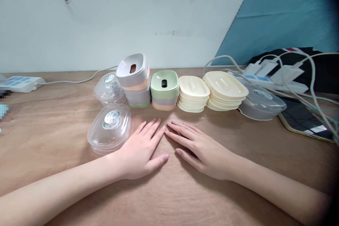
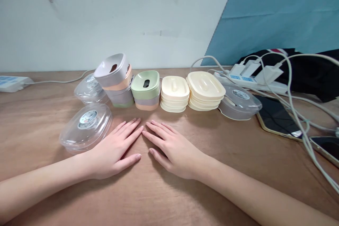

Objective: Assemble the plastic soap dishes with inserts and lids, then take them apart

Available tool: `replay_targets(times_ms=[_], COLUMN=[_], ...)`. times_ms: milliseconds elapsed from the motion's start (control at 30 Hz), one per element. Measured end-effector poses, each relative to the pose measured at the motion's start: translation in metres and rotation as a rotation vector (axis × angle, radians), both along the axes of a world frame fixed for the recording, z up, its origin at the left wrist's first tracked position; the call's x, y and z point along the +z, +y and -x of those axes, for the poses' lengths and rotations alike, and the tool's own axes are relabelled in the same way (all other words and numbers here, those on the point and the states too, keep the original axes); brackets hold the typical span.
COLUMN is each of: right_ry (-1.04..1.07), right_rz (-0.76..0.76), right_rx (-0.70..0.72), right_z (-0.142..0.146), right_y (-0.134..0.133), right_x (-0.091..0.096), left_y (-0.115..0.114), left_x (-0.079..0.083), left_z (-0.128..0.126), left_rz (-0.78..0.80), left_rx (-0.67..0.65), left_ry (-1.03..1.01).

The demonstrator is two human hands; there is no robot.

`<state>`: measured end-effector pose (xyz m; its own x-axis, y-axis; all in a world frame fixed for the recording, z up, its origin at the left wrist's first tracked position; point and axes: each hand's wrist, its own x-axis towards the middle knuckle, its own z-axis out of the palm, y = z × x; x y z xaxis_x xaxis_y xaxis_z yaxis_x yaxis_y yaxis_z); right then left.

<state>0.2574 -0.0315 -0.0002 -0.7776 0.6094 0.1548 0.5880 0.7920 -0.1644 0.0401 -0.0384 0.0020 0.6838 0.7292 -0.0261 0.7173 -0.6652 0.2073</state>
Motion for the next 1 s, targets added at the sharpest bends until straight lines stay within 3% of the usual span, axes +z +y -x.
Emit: replay_targets(times_ms=[467, 567, 667, 733, 867, 933, 1000], right_ry=[-0.002, 0.034, 0.168, 0.296, 0.363, 0.247, 0.099], right_rz=[-0.061, -0.188, -0.488, -0.702, -0.990, -0.955, -0.801], right_rx=[0.015, 0.088, 0.197, 0.078, -0.365, -0.611, -0.744], right_z=[0.000, -0.003, -0.019, -0.038, -0.083, -0.103, -0.119], right_y=[-0.001, 0.002, 0.009, 0.016, 0.037, 0.048, 0.059], right_x=[-0.003, 0.001, 0.019, 0.035, 0.057, 0.057, 0.051], left_y=[0.000, -0.001, -0.002, -0.002, -0.001, 0.000, -0.001], left_x=[0.000, 0.000, 0.001, 0.002, 0.001, 0.002, 0.003], left_z=[0.001, 0.000, 0.000, 0.001, 0.001, 0.001, 0.001], left_rz=[-0.019, -0.008, 0.006, 0.006, 0.003, 0.006, 0.012], left_rx=[-0.003, 0.002, 0.009, 0.007, 0.001, 0.003, 0.006], left_ry=[-0.005, 0.002, 0.016, 0.011, 0.009, 0.016, 0.022])
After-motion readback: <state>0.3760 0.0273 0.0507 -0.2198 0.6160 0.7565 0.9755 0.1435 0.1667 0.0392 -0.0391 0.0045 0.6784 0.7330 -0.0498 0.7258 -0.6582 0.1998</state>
